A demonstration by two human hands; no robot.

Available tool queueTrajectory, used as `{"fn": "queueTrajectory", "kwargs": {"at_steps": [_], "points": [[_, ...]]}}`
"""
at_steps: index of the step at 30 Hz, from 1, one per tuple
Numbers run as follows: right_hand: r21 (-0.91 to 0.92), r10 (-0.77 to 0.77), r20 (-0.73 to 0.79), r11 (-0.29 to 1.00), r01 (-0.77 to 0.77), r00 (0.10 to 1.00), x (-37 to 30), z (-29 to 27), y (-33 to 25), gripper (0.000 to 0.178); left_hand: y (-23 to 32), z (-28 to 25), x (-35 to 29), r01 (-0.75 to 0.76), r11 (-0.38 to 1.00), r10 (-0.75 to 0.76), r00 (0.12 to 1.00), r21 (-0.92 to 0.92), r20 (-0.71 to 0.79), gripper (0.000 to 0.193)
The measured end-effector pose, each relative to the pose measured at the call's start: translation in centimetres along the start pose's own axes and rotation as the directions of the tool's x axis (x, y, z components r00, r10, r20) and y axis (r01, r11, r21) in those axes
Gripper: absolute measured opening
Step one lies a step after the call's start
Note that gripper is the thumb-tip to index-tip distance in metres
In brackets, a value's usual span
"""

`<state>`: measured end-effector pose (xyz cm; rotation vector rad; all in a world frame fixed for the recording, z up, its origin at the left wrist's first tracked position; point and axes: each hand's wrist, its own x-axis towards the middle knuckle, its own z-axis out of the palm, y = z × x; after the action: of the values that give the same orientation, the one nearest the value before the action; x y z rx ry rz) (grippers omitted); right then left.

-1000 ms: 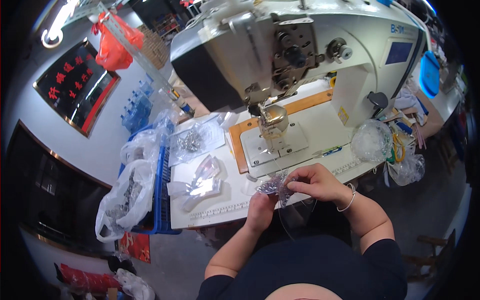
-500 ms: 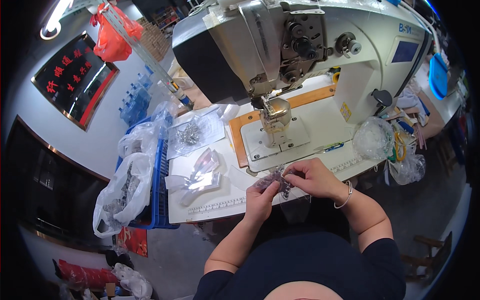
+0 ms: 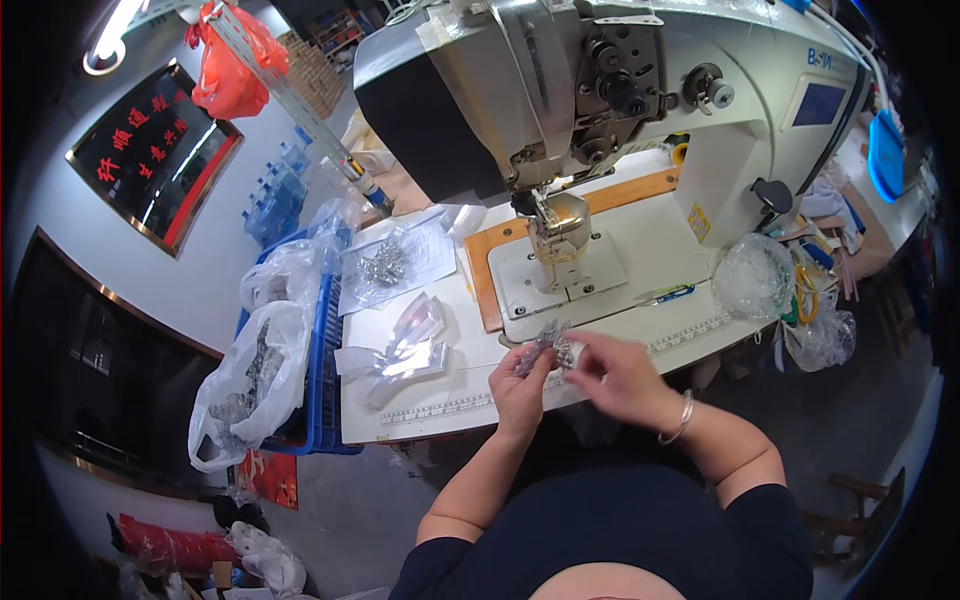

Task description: The person handles small, silver, star-shaped decorations, placing them under the presser foot of a sewing machine to stitch them. They repeatedly pick up the items, position them, and operate the machine, then remove the finished pieces and trim the threads with scissors.

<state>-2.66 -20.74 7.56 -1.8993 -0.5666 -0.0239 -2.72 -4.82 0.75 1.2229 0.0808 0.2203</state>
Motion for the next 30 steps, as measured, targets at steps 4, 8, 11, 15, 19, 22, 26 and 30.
{"fn": "queueTrajectory", "kwargs": {"at_steps": [4, 8, 11, 15, 19, 22, 26, 30], "points": [[0.042, -0.096, -0.114, 0.994, 0.102, 0.989, 0.1, 1.5, 1.0, 0.038, 0.1, -0.4, 0.3, 0.096, 0.974, -0.105, 0.994, -0.205, -0.032, 0.013], [0.353, 0.141, -0.079, 0.930, -0.105, 0.987, 1.0, 0.0, 3.6, 0.028, 1.1, -1.0, 0.3, 0.246, 0.936, -0.220, 0.967, -0.252, 0.127, 0.012], [0.464, 0.183, -0.028, 0.873, -0.150, 0.983, 1.1, -0.1, 3.4, 0.021, 1.6, -1.3, 0.2, 0.252, 0.932, -0.218, 0.964, -0.260, 0.153, 0.013], [0.163, -0.026, -0.124, 0.986, 0.047, 0.992, 0.7, -0.3, 1.5, 0.022, 0.8, -2.0, 0.4, 0.113, 0.981, -0.091, 0.985, -0.156, 0.145, 0.012], [0.086, -0.138, -0.208, 0.984, 0.159, 0.968, 0.9, 0.7, 0.8, 0.024, 0.3, -1.8, 0.4, 0.043, 0.994, -0.033, 0.994, -0.098, 0.102, 0.010], [0.357, 0.127, -0.154, 0.932, -0.065, 0.980, 1.5, 1.0, 2.9, 0.018, 0.5, -1.9, 0.4, 0.136, 0.967, -0.109, 0.985, -0.216, 0.133, 0.009], [0.387, 0.168, -0.146, 0.917, -0.100, 0.975, 1.5, 0.9, 3.5, 0.015, 0.6, -1.9, 0.4, 0.228, 0.920, -0.178, 0.968, -0.318, 0.177, 0.008], [0.035, -0.078, -0.251, 0.995, 0.089, 0.965, 1.5, 0.5, 2.8, 0.017, 0.4, -1.8, 0.4, 0.178, 0.945, -0.136, 0.977, -0.275, 0.166, 0.010]]}}
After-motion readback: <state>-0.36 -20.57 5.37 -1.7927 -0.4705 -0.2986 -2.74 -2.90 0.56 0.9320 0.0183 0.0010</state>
